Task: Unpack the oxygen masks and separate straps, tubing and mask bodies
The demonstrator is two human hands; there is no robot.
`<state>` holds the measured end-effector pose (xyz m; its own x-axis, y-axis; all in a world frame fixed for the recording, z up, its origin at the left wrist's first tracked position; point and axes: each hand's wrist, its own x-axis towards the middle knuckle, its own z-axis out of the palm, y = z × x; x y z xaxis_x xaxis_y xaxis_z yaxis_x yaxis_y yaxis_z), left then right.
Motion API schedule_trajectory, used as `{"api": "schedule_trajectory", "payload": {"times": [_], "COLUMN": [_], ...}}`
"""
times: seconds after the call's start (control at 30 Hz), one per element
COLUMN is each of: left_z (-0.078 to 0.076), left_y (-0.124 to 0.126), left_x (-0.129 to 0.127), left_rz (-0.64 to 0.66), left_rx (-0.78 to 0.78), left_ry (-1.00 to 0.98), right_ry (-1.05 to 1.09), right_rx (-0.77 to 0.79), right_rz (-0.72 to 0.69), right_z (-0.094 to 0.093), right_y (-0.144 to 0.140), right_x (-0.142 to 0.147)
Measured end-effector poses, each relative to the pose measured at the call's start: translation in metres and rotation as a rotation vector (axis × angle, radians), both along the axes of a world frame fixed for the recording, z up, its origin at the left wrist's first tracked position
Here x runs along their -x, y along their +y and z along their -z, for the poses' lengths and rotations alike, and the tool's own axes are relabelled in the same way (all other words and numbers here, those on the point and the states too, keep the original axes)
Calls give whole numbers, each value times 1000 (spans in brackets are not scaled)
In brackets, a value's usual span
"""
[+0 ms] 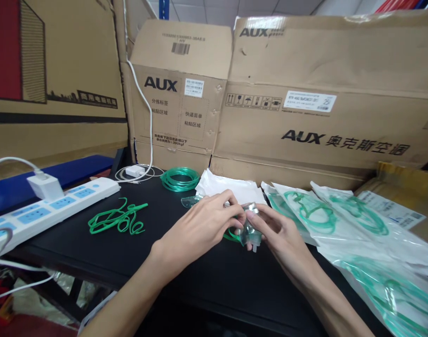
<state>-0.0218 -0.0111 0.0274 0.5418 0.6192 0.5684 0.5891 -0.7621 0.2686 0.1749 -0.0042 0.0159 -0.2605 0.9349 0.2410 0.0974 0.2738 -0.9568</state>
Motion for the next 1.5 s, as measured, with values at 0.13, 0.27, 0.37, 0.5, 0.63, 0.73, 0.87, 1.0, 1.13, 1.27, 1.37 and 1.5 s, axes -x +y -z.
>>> {"api": "schedule_trajectory", "payload": {"times": [0.13,0.27,0.37,0.5,0.63,0.73,0.87,1.0,1.13,1.27,1.37,1.5], "left_z": [2,3,4,2,-3,-5,-4,-6,-8,-7,-5,-3], "left_y": [0,-2,-4,-5,-4,-4,-4,-4,-4,-2,1,2], "left_x": [-2,-5,-5,-3,-1,0,0,1,5,7,7,3], "left_rz": [-2,7,-3,17,39,68,123,147,181,127,107,137], "left_rx": [-3,115,225,301,278,267,240,250,296,288,267,204], "left_ry": [-6,-127,-205,-263,-323,-314,-267,-250,-248,-300,-278,-216], "right_ry": [18,58,69,56,27,39,46,48,34,107,126,105], "right_rx": [31,48,45,42,52,44,36,20,7,13,-9,-55], "right_rz": [-48,-104,-129,-103,-63,-50,-72,-99,-108,-103,-63,-45], "right_z": [-1,-1,-2,-2,-4,-4,-4,-4,-4,-2,-1,-1], "right_y": [-1,-2,-2,-4,-6,-6,-5,-5,-6,-5,-4,-4], "right_x": [1,1,0,0,1,2,0,0,1,-1,-2,-1]}}
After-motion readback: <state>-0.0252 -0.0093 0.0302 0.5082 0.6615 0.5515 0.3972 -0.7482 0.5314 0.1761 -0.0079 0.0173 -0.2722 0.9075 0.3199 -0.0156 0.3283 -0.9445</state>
